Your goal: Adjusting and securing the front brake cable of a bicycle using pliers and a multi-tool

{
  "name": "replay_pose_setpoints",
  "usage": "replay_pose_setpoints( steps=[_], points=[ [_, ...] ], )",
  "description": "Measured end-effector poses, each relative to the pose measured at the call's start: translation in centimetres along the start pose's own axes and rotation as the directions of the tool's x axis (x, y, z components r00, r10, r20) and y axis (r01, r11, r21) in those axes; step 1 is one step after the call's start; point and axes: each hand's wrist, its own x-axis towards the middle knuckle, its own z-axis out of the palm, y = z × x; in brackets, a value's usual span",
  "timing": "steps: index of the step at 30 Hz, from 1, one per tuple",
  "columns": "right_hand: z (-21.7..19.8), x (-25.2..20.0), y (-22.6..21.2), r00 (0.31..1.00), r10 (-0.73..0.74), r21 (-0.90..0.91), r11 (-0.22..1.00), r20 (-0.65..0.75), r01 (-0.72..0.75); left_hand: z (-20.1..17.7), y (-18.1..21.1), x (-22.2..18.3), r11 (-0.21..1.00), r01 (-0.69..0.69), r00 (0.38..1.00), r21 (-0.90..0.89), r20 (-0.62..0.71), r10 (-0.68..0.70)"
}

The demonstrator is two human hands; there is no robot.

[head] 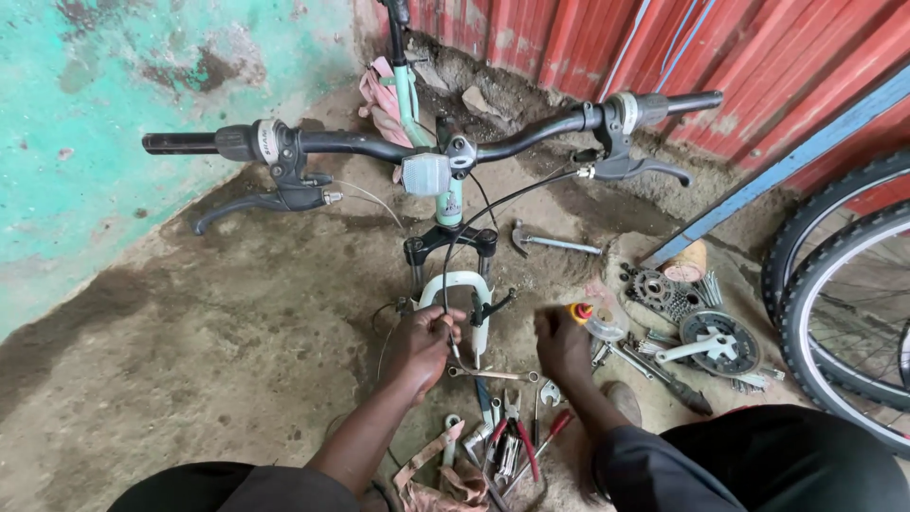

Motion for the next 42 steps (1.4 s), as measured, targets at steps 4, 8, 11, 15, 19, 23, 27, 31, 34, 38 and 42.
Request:
replay_pose_setpoints(
  steps=[4, 8, 11, 15, 19, 23, 27, 31, 34, 38, 42],
  points=[
    [-5.6, -4.8, -8.6, 0.899, -0.437, 0.059, 0.897, -0.016, 0.438, 0.4, 0.6, 0.1, 0.981, -0.052, 0.999, 0.187, -0.001, 0.053],
    [-4.2, -9.1, -7.5, 0.759, -0.608, -0.355, 0.673, 0.235, 0.649, 3.1, 4.7, -2.4, 0.755, 0.132, 0.991, 0.642, -0.082, -0.104],
    [-1.6, -8.0, -5.0, 0.768, -0.603, -0.366, 0.680, 0.213, 0.636, 3.6, 4.6, -3.2, 0.822, 0.040, 0.999, 0.568, -0.049, -0.015],
    [-2.9, -9.9, -8.2, 0.902, -0.204, -0.269, 0.909, 0.379, 0.319, 4.1, 4.9, -3.8, 0.933, 0.097, 0.992, 0.347, -0.104, -0.065],
    [-2.0, -9.0, -7.4, 0.773, -0.614, -0.289, 0.720, 0.159, 0.631, 4.7, 4.9, -4.0, 1.000, 0.026, 0.994, 0.008, -0.110, -0.025],
    [-1.7, -8.5, -6.4, 0.756, -0.638, -0.334, 0.687, 0.149, 0.646, 5.1, 5.0, -4.2, 0.984, 0.038, 0.982, -0.175, -0.176, -0.069],
    [-1.3, -8.6, -4.4, 0.738, -0.656, -0.296, 0.682, 0.157, 0.669, 4.1, 5.9, -2.6, 0.922, -0.062, 0.970, -0.383, -0.242, -0.035],
    [-2.6, -11.6, -3.2, 0.828, -0.507, -0.168, 0.819, 0.240, 0.549, 2.1, 8.4, -1.1, 0.953, -0.122, 0.949, -0.277, -0.314, 0.030],
    [-5.1, -8.9, -3.1, 0.886, -0.372, -0.120, 0.901, 0.278, 0.416, 1.6, 6.6, 0.3, 0.916, -0.052, 0.984, -0.398, -0.179, -0.022],
    [-8.4, -8.2, -6.3, 0.925, 0.046, 0.545, 0.796, 0.378, -0.262, 1.8, 6.0, -0.4, 0.849, 0.047, 0.996, -0.527, -0.039, -0.079],
    [-8.7, -8.4, -6.9, 0.852, -0.099, 0.813, 0.373, 0.514, -0.447, 1.6, 5.8, -0.7, 0.863, 0.067, 0.994, -0.500, -0.043, -0.102]
  ],
)
